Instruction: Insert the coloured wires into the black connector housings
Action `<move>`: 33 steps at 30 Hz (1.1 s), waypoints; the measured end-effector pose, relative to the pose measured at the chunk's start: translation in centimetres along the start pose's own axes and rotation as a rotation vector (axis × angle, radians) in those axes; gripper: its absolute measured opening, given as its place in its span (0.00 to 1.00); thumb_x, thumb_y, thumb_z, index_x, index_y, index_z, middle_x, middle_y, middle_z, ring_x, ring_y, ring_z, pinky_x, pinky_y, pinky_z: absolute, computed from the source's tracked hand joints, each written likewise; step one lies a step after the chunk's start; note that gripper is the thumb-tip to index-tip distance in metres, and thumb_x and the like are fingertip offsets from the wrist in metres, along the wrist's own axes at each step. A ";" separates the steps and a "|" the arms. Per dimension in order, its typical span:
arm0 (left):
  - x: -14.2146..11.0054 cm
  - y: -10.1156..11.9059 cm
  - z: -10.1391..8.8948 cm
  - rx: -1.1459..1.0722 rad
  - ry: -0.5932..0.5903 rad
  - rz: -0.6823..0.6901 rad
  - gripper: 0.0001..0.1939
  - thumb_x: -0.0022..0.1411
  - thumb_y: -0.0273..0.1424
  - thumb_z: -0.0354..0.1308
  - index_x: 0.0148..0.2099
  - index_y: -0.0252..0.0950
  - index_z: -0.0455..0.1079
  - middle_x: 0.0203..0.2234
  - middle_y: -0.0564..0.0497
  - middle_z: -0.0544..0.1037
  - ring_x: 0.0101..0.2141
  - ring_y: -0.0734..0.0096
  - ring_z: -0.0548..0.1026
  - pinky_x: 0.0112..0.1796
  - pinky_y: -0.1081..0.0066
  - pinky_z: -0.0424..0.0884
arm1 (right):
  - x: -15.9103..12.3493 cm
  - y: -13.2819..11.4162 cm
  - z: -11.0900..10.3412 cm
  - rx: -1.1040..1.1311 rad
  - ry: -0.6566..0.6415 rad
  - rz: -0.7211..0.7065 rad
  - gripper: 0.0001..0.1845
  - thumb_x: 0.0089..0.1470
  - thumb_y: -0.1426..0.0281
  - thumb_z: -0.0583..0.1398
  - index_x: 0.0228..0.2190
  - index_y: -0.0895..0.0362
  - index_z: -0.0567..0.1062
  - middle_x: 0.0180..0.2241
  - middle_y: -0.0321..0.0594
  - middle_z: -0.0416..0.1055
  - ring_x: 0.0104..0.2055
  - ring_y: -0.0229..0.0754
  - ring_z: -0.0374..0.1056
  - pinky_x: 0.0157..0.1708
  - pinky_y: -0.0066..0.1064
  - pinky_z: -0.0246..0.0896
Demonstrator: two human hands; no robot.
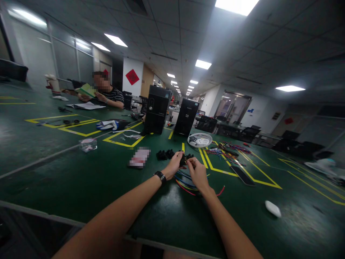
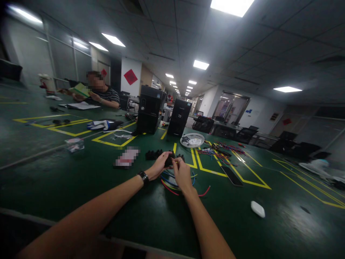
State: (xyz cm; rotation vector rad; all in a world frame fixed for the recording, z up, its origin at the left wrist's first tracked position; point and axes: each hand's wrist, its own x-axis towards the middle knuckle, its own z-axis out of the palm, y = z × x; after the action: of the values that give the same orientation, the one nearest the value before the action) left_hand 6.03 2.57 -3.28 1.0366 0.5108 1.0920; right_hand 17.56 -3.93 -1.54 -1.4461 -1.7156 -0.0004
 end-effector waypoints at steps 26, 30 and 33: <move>-0.1 0.0 0.0 0.387 0.038 0.182 0.20 0.64 0.46 0.46 0.48 0.37 0.64 0.27 0.53 0.69 0.22 0.76 0.69 0.21 0.78 0.63 | 0.2 0.1 -0.5 -0.074 0.028 -0.078 0.15 0.59 0.64 0.52 0.38 0.57 0.75 0.31 0.43 0.77 0.32 0.45 0.73 0.34 0.32 0.62; 0.2 -0.3 0.0 0.371 0.073 0.177 0.21 0.63 0.48 0.47 0.47 0.37 0.63 0.27 0.54 0.69 0.20 0.77 0.67 0.19 0.78 0.62 | 0.3 0.1 -0.7 -0.043 0.006 -0.097 0.17 0.58 0.63 0.52 0.38 0.57 0.78 0.33 0.44 0.78 0.33 0.47 0.73 0.36 0.35 0.64; 0.3 -0.3 0.0 0.367 0.092 0.149 0.21 0.63 0.49 0.46 0.47 0.37 0.64 0.27 0.53 0.69 0.21 0.76 0.68 0.19 0.77 0.62 | 0.3 0.3 -0.6 -0.036 -0.002 -0.110 0.17 0.58 0.63 0.53 0.40 0.56 0.78 0.37 0.44 0.78 0.37 0.48 0.74 0.39 0.37 0.65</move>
State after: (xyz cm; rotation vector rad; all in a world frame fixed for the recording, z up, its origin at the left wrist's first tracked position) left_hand 6.29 2.82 -3.53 1.3652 0.7358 1.2088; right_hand 18.20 -3.88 -1.12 -1.3760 -1.8032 -0.0896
